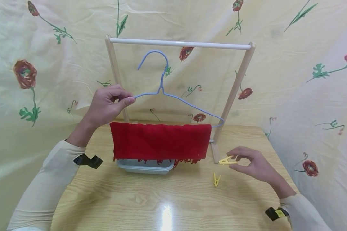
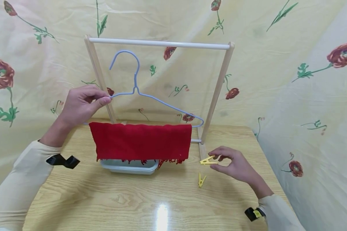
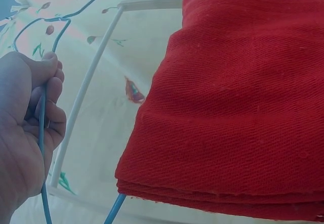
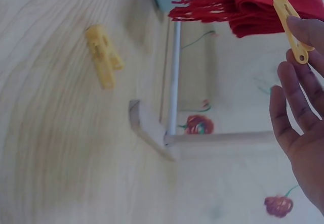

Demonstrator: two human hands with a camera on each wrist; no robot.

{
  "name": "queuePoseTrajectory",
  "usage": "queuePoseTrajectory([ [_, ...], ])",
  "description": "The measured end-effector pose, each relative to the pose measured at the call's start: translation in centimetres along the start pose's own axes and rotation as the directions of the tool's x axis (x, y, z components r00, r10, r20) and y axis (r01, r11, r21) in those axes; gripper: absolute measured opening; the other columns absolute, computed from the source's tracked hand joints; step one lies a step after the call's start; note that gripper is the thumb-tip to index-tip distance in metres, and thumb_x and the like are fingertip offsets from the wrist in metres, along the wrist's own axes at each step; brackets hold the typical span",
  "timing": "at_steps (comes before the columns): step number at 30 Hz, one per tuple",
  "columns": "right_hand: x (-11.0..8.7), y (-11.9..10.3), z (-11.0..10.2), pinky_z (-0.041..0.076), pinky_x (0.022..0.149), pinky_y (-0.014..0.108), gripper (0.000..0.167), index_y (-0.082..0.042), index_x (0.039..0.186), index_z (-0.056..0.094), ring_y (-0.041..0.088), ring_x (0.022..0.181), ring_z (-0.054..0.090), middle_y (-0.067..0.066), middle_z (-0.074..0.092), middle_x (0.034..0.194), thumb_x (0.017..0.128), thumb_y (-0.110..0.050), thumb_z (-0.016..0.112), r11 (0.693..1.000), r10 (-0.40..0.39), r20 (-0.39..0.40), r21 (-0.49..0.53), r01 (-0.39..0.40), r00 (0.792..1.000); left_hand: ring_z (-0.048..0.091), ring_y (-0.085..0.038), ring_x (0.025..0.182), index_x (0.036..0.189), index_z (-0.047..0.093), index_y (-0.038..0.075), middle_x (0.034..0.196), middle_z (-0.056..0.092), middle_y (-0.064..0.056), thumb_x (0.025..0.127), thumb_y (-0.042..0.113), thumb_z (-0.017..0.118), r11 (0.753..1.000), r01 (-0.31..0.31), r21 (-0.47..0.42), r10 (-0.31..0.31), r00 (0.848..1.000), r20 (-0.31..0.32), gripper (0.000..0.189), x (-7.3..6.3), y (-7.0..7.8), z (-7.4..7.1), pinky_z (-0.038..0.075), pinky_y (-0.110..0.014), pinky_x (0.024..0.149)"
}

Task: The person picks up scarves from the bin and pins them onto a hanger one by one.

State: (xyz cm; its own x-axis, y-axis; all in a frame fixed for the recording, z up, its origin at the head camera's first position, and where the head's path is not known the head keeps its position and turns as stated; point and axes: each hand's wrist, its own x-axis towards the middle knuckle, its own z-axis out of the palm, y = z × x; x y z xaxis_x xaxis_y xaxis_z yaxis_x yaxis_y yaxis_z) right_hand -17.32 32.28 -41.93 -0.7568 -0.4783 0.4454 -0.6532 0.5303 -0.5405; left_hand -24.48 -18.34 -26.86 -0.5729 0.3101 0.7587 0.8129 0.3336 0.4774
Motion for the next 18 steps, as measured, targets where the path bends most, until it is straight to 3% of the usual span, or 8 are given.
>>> queuePoseTrajectory([
  [7, 2.0, -1.5, -0.7, 0.055, 0.079, 0.02, 0.046, -0.012, 0.11, 0.071, 0.011, 0.09, 0.065, 0.0, 0.069, 0.105, 0.074, 0.014, 0.082, 0.992, -0.045, -0.026, 0.119, 0.048, 0.999, 0.046, -0.014, 0.065, 0.094, 0.079, -0.001, 0.076, 0.064, -0.003, 0.086, -0.004, 0.078, 1.0, 0.01, 0.016, -0.01, 1.0, 0.0, 0.009, 0.2, 0.0, 0.1, 0.037, -0.022, 0.057],
  [14, 4.0, -3.2, -1.3, 0.054, 0.084, 0.019, 0.043, 0.005, 0.113, 0.069, 0.011, 0.096, 0.066, 0.001, 0.068, 0.107, 0.075, 0.023, 0.074, 0.975, -0.074, -0.056, 0.208, 0.085, 0.996, 0.047, -0.014, 0.065, 0.094, 0.079, -0.002, 0.077, 0.064, -0.004, 0.086, -0.005, 0.078, 1.0, 0.006, 0.012, -0.006, 1.0, 0.001, 0.009, 0.4, -0.2, 0.1, 0.038, -0.022, 0.056],
  [18, 5.2, -4.1, -1.6, 0.055, 0.085, 0.018, 0.044, 0.007, 0.114, 0.068, 0.01, 0.096, 0.066, 0.001, 0.068, 0.108, 0.075, 0.025, 0.073, 0.969, -0.086, -0.067, 0.226, 0.099, 0.994, 0.047, -0.014, 0.065, 0.094, 0.079, -0.002, 0.077, 0.064, -0.004, 0.086, -0.005, 0.078, 1.0, 0.005, 0.01, -0.005, 1.0, 0.0, 0.009, 0.5, -0.2, 0.2, 0.038, -0.022, 0.057],
])
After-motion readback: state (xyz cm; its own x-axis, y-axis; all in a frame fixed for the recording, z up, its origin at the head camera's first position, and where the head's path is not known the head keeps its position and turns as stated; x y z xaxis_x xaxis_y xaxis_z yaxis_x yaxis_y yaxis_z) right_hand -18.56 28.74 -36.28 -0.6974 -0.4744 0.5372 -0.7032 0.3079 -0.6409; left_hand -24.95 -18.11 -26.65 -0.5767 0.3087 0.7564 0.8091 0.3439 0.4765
